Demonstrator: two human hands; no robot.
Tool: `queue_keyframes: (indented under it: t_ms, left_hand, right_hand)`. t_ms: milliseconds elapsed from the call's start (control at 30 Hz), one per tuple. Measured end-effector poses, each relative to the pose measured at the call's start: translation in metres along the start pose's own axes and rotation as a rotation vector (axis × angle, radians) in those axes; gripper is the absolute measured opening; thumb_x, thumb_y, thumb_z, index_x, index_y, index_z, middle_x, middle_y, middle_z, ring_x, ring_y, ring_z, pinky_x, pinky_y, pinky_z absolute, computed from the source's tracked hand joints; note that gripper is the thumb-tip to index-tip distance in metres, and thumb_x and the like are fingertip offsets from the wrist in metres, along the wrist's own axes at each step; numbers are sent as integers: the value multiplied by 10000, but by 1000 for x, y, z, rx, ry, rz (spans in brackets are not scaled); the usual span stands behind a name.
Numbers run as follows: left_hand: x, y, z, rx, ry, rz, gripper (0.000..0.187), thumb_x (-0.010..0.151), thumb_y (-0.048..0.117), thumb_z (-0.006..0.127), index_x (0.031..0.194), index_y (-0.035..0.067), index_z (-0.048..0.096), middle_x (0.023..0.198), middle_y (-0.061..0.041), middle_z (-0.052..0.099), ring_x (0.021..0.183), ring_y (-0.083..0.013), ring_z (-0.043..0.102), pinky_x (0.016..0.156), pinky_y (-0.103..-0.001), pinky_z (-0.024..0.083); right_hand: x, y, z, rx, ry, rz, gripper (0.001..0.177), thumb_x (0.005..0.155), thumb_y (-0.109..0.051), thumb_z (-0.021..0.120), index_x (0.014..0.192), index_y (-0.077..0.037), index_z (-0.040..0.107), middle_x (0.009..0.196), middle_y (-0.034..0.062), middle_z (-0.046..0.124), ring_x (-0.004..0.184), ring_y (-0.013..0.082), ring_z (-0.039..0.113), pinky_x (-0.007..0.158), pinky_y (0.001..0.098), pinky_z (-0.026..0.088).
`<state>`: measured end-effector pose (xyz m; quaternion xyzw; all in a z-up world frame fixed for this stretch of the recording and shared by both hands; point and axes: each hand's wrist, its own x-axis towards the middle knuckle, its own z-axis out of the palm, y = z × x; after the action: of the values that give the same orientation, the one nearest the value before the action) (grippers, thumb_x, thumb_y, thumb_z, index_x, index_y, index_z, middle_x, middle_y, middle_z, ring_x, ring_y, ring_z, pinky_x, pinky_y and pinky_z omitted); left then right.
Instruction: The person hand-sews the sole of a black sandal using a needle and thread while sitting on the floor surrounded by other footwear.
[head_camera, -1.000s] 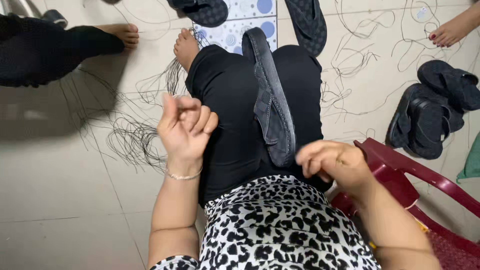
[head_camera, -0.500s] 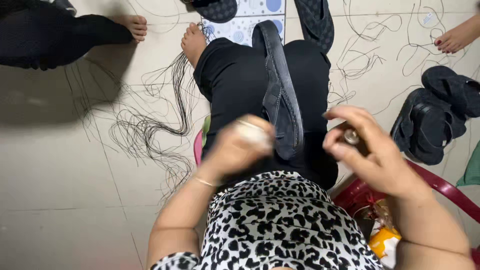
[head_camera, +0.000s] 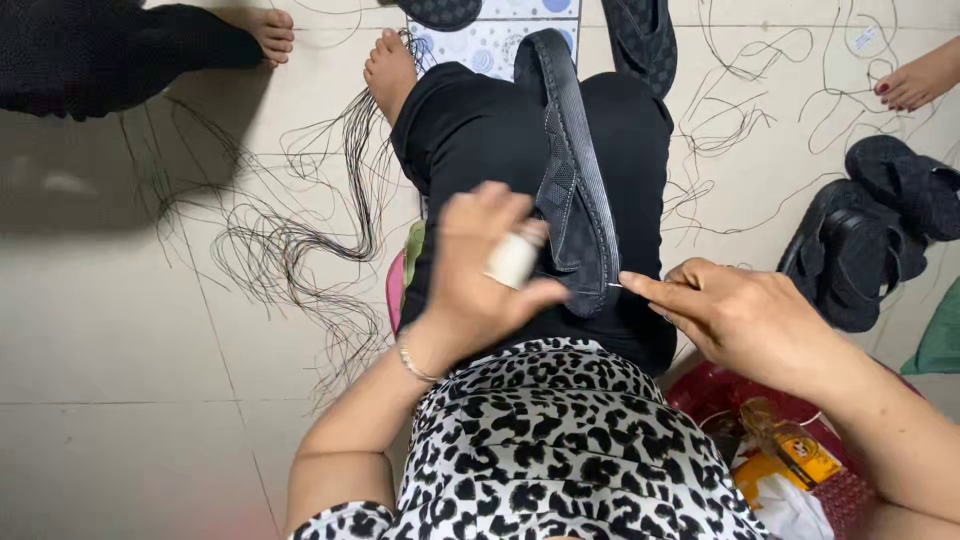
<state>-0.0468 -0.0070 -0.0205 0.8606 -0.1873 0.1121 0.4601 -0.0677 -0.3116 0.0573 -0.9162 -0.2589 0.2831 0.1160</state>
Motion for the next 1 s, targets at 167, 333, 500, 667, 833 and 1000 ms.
queue_keyframes:
  t_ms: [167, 333, 500, 667, 833, 1000]
  left_hand:
    - [-5, 14, 37, 139, -430, 215, 815, 970, 638, 589, 1399, -55, 616, 1552, -233, 442, 1487, -428, 355, 1238, -622, 264]
    - [-11, 3, 45, 103, -349, 253, 834, 977, 645, 590, 1404, -72, 573, 1532, -237, 473, 1470, -429, 401, 1236, -585, 284]
    - [-21, -2, 57, -47, -136, 270, 872, 850, 603, 664, 1405, -62, 561, 1522, -262, 498, 1454, -459, 436, 1249, -598, 225]
    - [-53, -11, 51, -53, -105, 303, 259, 994, 270, 658, 941, 27, 728, 1041, -134, 653, 988, -363, 635, 872, -514, 503]
    - [-13, 33, 13, -1124, -443, -419, 279, 926, 204, 779, 1169, 76, 730, 1041, -109, 728, 1003, -212, 661, 933, -391, 539]
    - [14, 39, 20, -393, -470, -355, 298, 953, 181, 649, 832, -91, 668, 686, -315, 639, 693, -530, 669, 570, -572, 519]
  right_hand:
    - [1, -15, -17, -314, -305, 121, 728, 889, -212, 566, 1549, -469, 394, 853, 1, 585, 593, 228, 711, 473, 406, 584]
    - [23, -24, -12, -252, -260, 86, 488, 929, -343, 543, 1407, -307, 454, 914, 40, 641, 629, 308, 724, 495, 467, 579]
    - [34, -36, -12, -89, -34, 2, 216, 1019, -326, 533, 1160, -169, 581, 760, 20, 639, 608, 269, 743, 542, 393, 598]
    - [22, -21, 12, -65, 204, -47, 171, 985, -339, 601, 1056, -188, 639, 767, 12, 656, 692, 242, 722, 620, 387, 581]
    - [23, -25, 11, -42, 226, -32, 163, 978, -287, 595, 1088, -174, 634, 787, 18, 665, 705, 243, 723, 617, 370, 582]
    - [13, -27, 9, -33, 351, -59, 148, 986, -242, 618, 1108, -196, 688, 809, -6, 699, 732, 193, 734, 632, 287, 574]
